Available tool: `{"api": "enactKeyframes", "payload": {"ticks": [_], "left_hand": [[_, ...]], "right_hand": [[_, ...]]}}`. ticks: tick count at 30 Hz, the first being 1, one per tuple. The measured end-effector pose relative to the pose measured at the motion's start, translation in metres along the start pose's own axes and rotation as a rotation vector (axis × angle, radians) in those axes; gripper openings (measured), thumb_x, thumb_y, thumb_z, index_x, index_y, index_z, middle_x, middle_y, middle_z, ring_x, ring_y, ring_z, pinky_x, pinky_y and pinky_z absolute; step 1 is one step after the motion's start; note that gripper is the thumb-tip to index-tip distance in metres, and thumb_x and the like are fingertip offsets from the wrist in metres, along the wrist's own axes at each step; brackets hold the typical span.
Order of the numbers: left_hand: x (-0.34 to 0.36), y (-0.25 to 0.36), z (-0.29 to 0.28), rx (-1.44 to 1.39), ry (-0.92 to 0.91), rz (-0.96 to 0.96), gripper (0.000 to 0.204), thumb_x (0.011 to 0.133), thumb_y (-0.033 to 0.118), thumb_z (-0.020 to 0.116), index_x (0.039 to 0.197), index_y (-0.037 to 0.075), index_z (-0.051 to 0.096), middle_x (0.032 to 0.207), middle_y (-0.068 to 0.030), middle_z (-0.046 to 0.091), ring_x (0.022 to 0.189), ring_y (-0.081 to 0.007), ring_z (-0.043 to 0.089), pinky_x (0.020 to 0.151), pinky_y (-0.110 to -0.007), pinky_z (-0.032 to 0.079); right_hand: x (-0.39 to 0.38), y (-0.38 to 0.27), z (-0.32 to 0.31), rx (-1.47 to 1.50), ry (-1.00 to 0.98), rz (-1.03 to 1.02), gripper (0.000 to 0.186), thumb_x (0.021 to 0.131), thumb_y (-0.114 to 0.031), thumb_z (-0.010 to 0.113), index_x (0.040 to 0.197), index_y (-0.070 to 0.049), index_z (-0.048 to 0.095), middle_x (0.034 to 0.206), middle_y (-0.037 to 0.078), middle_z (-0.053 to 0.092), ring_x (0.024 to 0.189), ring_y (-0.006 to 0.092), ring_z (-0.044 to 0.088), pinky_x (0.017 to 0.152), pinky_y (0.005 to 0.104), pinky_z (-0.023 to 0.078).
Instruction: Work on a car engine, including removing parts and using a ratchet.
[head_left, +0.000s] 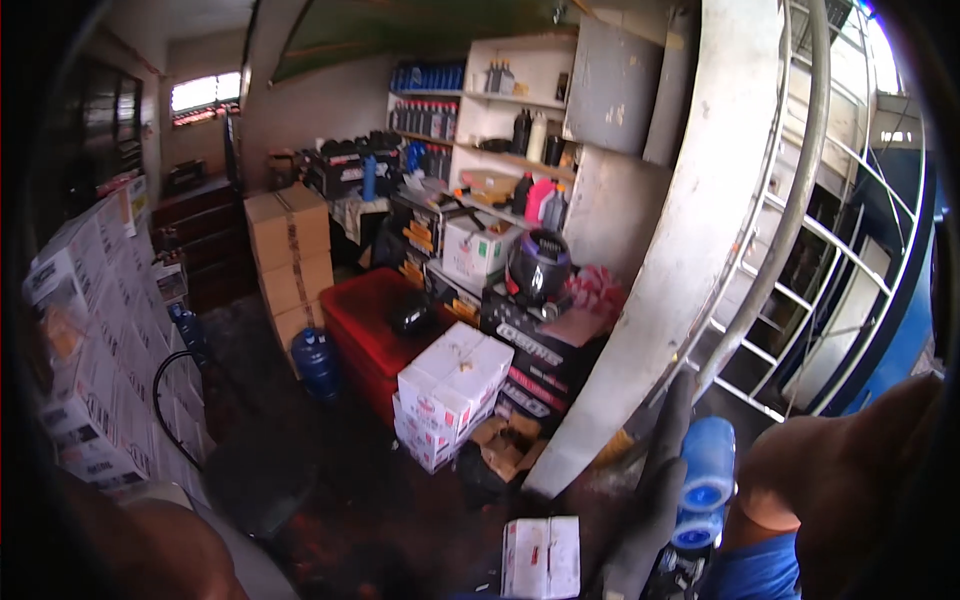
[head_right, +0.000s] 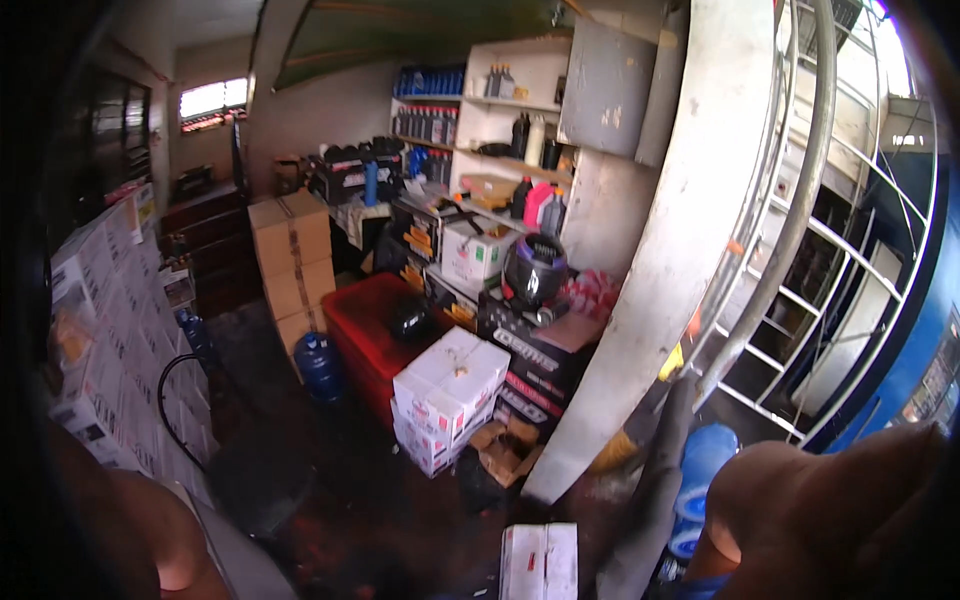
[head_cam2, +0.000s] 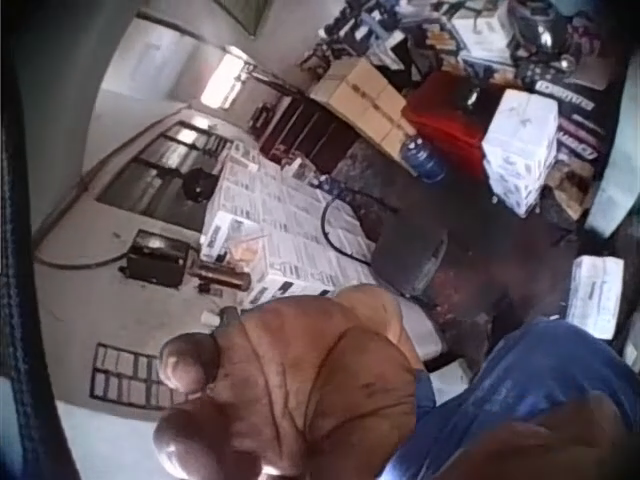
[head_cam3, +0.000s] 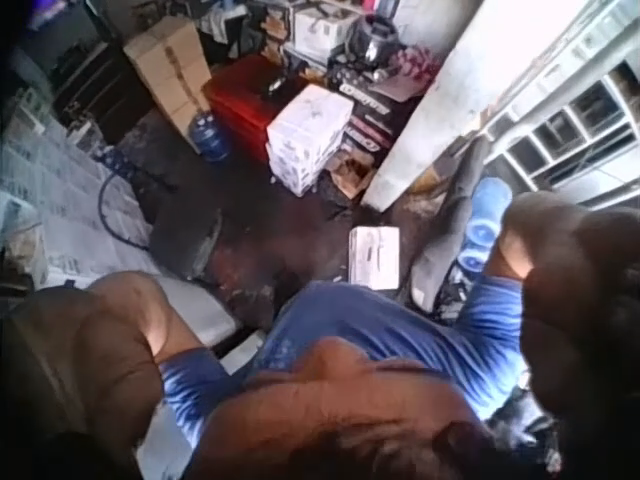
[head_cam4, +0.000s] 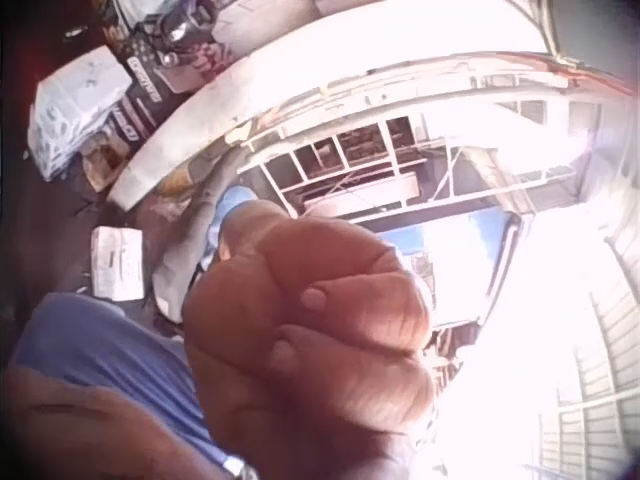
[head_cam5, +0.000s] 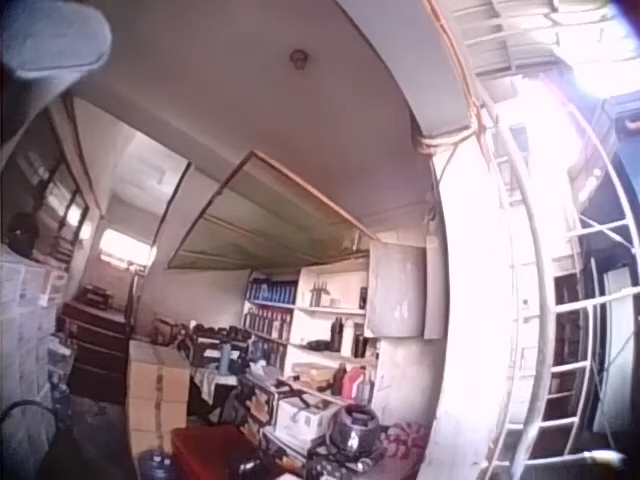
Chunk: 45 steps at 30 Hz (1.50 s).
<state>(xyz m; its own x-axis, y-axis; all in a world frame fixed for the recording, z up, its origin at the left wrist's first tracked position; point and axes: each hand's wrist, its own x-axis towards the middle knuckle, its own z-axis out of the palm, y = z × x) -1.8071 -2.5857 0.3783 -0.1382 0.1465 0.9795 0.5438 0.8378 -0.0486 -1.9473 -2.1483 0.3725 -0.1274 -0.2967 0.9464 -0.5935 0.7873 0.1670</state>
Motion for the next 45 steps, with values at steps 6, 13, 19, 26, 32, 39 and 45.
{"api": "enactKeyframes", "payload": {"ticks": [6,13,19,26,32,39,45], "left_hand": [[0.003,-0.08,0.018,-0.202,-0.027,0.036,0.027,0.094,0.028,0.047,0.1,0.003,0.055,0.104,-0.0159,0.058,0.094,-0.0245,0.056,0.085,-0.042,0.047],[0.013,-0.14,0.063,-0.363,-0.031,0.085,0.029,0.094,0.029,0.048,0.099,0.002,0.056,0.105,-0.0169,0.058,0.095,-0.0245,0.057,0.086,-0.041,0.048],[0.024,-0.175,0.13,-0.469,-0.032,0.124,0.03,0.094,0.029,0.048,0.099,0.001,0.056,0.106,-0.0177,0.058,0.096,-0.0246,0.057,0.086,-0.041,0.048],[0.035,-0.203,0.224,-0.54,-0.02,0.184,0.031,0.094,0.03,0.048,0.099,0.0,0.056,0.106,-0.0186,0.059,0.097,-0.0246,0.058,0.087,-0.041,0.049],[0.054,-0.215,0.335,-0.644,0.011,0.208,0.032,0.094,0.03,0.048,0.099,0.0,0.057,0.107,-0.0194,0.059,0.098,-0.0246,0.058,0.088,-0.041,0.049],[0.005,-0.234,0.538,-0.918,-0.041,-0.04,0.034,0.094,0.031,0.048,0.098,-0.001,0.057,0.108,-0.0204,0.06,0.1,-0.0247,0.059,0.089,-0.041,0.049],[-0.115,-0.161,0.845,-1.041,-0.691,-0.671,0.054,0.083,0.02,0.075,0.129,0.006,0.05,0.116,-0.0141,0.054,0.105,-0.023,0.056,0.085,-0.032,0.049]], "right_hand": [[0.011,-0.029,0.015,-0.127,-0.071,0.074,0.064,0.086,-0.046,0.064,0.136,-0.009,0.048,0.137,0.017,0.042,0.113,0.033,0.039,0.09,0.0472,0.032],[0.022,-0.033,0.03,-0.261,-0.091,0.098,0.067,0.084,-0.047,0.066,0.135,-0.008,0.048,0.138,0.019,0.041,0.118,0.0352,0.037,0.094,0.0485,0.031],[0.031,-0.01,0.048,-0.354,-0.071,0.1,0.07,0.082,-0.048,0.068,0.134,-0.006,0.049,0.139,0.022,0.04,0.121,0.037,0.036,0.098,0.0496,0.031],[0.037,0.046,0.09,-0.442,-0.037,0.064,0.073,0.081,-0.05,0.07,0.133,-0.004,0.049,0.14,0.024,0.039,0.126,0.0392,0.035,0.101,0.0509,0.03],[0.052,0.124,0.149,-0.512,-0.041,0.021,0.075,0.079,-0.051,0.071,0.132,-0.002,0.05,0.14,0.026,0.038,0.13,0.041,0.034,0.105,0.052,0.029],[0.066,0.212,0.237,-0.424,-0.016,0.072,0.078,0.077,-0.052,0.073,0.131,0.0,0.05,0.141,0.029,0.037,0.134,0.0432,0.033,0.109,0.0533,0.028],[0.036,0.263,0.302,-0.551,-0.23,0.215,0.084,0.083,-0.058,0.064,0.139,0.0,0.042,0.149,0.03,0.025,0.142,0.0403,0.022,0.114,0.0511,0.019]]}}
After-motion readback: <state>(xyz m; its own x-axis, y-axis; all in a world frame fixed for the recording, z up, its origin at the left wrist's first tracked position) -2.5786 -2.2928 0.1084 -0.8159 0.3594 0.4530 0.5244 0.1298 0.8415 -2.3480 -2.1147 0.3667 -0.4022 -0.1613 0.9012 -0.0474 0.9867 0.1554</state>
